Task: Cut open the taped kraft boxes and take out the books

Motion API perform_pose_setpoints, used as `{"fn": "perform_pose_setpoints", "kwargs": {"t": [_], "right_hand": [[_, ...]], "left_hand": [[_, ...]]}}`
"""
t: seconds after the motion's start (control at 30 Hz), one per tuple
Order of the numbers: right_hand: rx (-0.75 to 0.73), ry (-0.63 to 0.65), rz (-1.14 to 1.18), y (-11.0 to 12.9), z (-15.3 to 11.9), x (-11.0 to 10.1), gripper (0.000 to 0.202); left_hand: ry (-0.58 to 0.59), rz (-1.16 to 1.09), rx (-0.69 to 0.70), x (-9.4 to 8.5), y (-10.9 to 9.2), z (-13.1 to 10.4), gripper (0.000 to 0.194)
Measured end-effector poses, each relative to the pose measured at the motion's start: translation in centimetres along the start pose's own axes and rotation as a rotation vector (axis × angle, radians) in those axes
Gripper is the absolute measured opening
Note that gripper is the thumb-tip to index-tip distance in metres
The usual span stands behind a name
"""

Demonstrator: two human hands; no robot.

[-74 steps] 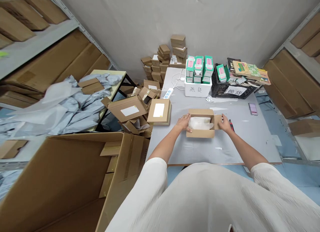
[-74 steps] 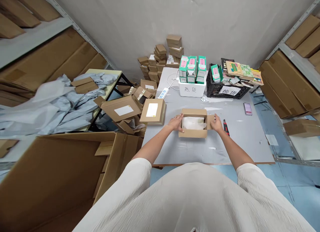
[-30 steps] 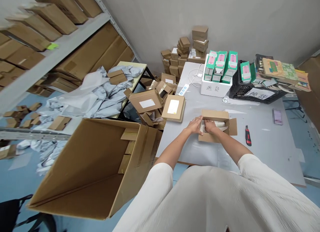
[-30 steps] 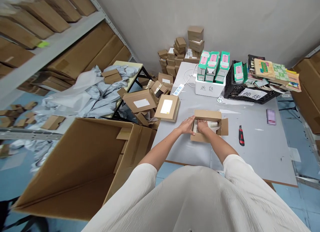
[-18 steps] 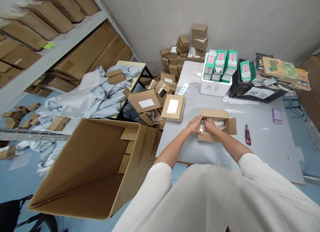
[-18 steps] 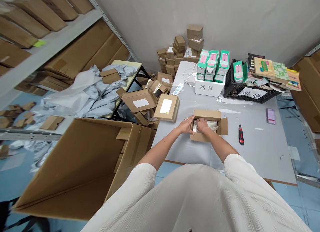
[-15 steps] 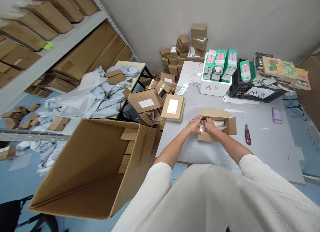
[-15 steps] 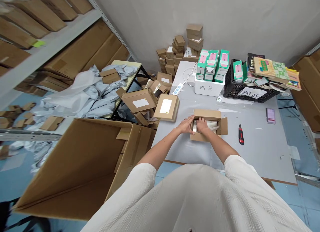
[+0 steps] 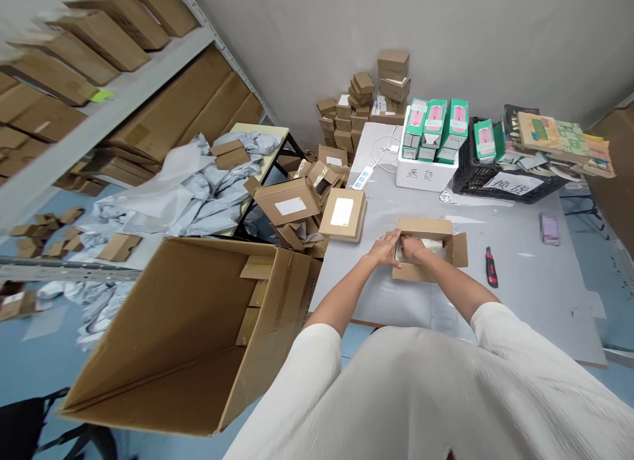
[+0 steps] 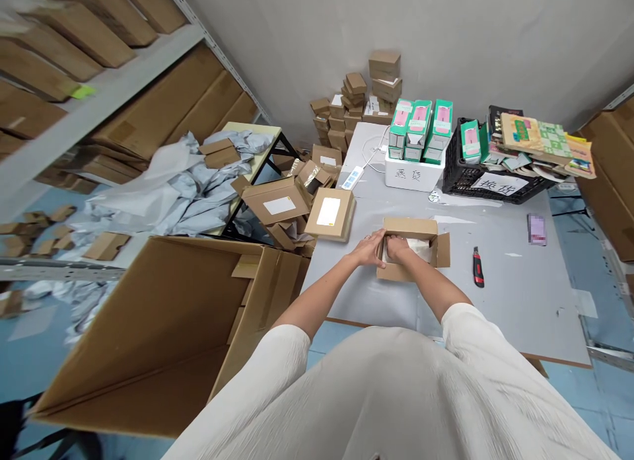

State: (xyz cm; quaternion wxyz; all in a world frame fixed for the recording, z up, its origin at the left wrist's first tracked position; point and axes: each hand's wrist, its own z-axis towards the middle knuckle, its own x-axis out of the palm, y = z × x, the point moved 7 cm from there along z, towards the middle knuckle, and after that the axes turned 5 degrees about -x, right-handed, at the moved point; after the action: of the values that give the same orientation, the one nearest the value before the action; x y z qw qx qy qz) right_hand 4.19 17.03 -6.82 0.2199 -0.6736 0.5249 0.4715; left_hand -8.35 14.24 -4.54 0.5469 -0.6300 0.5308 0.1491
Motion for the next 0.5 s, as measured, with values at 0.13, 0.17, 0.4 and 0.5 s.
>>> {"fn": "perform_pose_setpoints", "kwargs": {"t": [0.13,0.17,0.4,0.5], "right_hand": [[0.052,0.017,-0.002,-0.6,0.3,0.4,0.061],[0.061,0.014,0.004,-0.8,0.3,0.5,0.061],[0.048,-0.01,-0.006,-0.9,0.4,0.5,0.067],[0.028,-0.065,-0.057,-0.2,0.0,0.4,0.069]], "left_hand": [[0.009,0.013,-0.003,0.0,-0.1,-0.1,0.162],[0.01,0.015,-0.002,0.0,-0.1,0.0,0.162],[0.001,0.013,-0.015,0.0,0.1,0.1,0.163],[0.0,0.015,-0.017,-0.1,0.0,0.0,0.162]]}}
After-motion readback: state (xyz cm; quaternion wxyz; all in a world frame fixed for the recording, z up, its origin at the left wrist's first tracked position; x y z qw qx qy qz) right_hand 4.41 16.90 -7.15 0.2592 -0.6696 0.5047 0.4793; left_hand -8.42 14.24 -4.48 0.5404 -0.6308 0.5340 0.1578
